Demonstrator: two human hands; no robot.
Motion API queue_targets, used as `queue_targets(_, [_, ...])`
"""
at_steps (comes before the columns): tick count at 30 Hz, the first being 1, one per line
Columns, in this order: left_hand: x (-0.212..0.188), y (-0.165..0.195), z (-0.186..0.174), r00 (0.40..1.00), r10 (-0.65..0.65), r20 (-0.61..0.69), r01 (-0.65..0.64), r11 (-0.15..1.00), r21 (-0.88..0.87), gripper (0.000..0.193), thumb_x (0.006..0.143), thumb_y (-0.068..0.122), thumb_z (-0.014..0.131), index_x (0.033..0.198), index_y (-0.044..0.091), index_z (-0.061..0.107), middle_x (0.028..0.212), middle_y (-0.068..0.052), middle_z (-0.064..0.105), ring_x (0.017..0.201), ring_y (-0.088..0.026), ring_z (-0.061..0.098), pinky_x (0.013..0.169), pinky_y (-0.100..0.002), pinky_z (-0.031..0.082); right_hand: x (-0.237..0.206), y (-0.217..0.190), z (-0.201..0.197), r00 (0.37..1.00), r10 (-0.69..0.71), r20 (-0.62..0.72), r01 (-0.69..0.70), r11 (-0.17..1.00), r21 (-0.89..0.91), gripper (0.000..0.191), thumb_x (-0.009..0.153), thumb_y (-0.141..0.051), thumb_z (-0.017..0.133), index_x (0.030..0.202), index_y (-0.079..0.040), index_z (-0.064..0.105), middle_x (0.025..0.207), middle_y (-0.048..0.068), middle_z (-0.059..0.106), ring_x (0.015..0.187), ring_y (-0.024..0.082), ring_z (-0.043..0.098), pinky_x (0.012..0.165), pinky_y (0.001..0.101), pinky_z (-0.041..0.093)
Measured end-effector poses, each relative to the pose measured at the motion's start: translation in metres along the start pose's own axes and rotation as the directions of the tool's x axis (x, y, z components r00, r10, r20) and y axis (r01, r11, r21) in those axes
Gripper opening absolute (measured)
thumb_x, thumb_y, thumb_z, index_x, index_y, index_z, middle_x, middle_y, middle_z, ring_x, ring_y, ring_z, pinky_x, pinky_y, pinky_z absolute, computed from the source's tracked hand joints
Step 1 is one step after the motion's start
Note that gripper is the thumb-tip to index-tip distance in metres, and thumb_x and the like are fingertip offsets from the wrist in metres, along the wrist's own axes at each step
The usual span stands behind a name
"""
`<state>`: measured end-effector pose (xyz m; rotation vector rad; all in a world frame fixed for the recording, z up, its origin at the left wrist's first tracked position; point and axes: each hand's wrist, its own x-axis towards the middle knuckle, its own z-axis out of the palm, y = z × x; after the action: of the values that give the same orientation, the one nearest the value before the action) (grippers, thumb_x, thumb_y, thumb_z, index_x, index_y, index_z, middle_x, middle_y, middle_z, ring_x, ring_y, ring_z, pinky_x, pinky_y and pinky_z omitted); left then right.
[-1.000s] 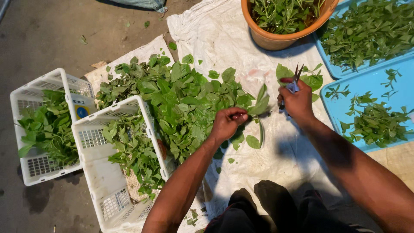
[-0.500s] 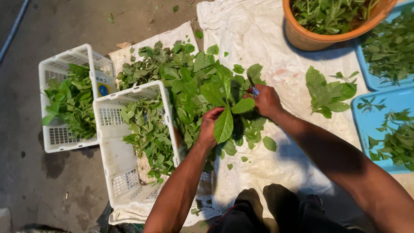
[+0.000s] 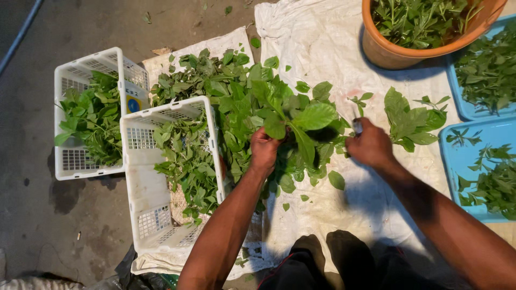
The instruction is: The person uses shears to trim leaves from stems. The person holds stems in the left hand and cuts with the right hand, placing trimmed leaves into white baskets and stems into blue trays. The person continues trimming throughout the clip.
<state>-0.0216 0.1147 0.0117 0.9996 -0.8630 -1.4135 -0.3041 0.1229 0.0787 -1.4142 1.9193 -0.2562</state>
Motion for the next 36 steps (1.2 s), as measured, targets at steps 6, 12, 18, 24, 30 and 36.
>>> queue_targets(6, [0.003, -0.003, 0.008, 1.000, 0.026, 0.010, -0.025, 0.999, -0.019, 0.019, 0.090, -0.009, 0.069, 0.106, 0.000, 0.073, 0.099, -0.003, 0.074, 0.087, -0.010, 0.068, 0.081, -0.026, 0.055, -0.049, -0.046, 0.027, 0.922, -0.387, 0.010, 0.387, 0.921, 0.044, 0.053, 0.077, -0.017, 0.074, 0.126, -0.004, 0.061, 0.086, 0.019, 0.073, 0.080, 0.037, 0.071, 0.073, 0.0481, 0.055])
queue_targets(12, [-0.009, 0.014, 0.011, 1.000, -0.010, -0.014, 0.009, 0.998, -0.055, 0.014, 0.094, 0.000, 0.069, 0.107, 0.002, 0.073, 0.097, -0.002, 0.074, 0.086, -0.010, 0.069, 0.080, -0.026, 0.056, -0.057, -0.079, 0.018, 0.903, -0.422, 0.080, 0.419, 0.907, 0.046, 0.051, 0.072, -0.015, 0.076, 0.120, -0.005, 0.063, 0.082, 0.016, 0.071, 0.079, 0.037, 0.071, 0.072, 0.0482, 0.055])
queue_targets(18, [-0.012, 0.018, 0.002, 0.999, -0.015, -0.044, 0.013, 0.999, -0.047, 0.012, 0.095, 0.005, 0.071, 0.106, 0.003, 0.074, 0.097, -0.002, 0.074, 0.086, -0.011, 0.068, 0.080, -0.026, 0.056, -0.065, -0.087, 0.010, 0.878, -0.446, 0.173, 0.446, 0.894, 0.044, 0.050, 0.070, -0.010, 0.073, 0.119, -0.004, 0.062, 0.082, 0.015, 0.071, 0.075, 0.034, 0.070, 0.069, 0.0463, 0.055])
queue_targets(24, [-0.011, 0.012, -0.003, 1.000, 0.006, 0.031, -0.008, 0.999, 0.046, 0.012, 0.096, 0.000, 0.070, 0.107, 0.002, 0.075, 0.099, -0.003, 0.074, 0.087, -0.010, 0.067, 0.080, -0.025, 0.055, -0.062, -0.092, 0.011, 0.903, -0.336, 0.267, 0.316, 0.941, 0.117, 0.059, 0.073, -0.012, 0.074, 0.130, -0.004, 0.058, 0.096, 0.016, 0.074, 0.080, 0.030, 0.075, 0.073, 0.0416, 0.060])
queue_targets(30, [-0.012, 0.009, -0.006, 0.997, -0.013, 0.082, 0.008, 0.998, 0.058, 0.013, 0.094, -0.001, 0.071, 0.106, 0.002, 0.074, 0.100, -0.002, 0.075, 0.088, -0.009, 0.068, 0.080, -0.025, 0.056, -0.060, -0.089, 0.018, 0.909, -0.378, 0.174, 0.354, 0.922, 0.154, 0.057, 0.071, -0.018, 0.082, 0.121, -0.002, 0.063, 0.103, 0.019, 0.075, 0.092, 0.032, 0.075, 0.081, 0.0416, 0.058])
queue_targets(36, [-0.014, 0.010, -0.008, 0.994, -0.033, 0.103, 0.021, 0.993, 0.120, 0.011, 0.094, 0.002, 0.072, 0.105, 0.002, 0.075, 0.098, -0.001, 0.075, 0.085, -0.008, 0.068, 0.077, -0.024, 0.055, -0.063, -0.089, 0.021, 0.902, -0.416, 0.118, 0.399, 0.906, 0.143, 0.053, 0.070, -0.024, 0.084, 0.117, -0.004, 0.066, 0.101, 0.020, 0.075, 0.093, 0.035, 0.074, 0.081, 0.0445, 0.057])
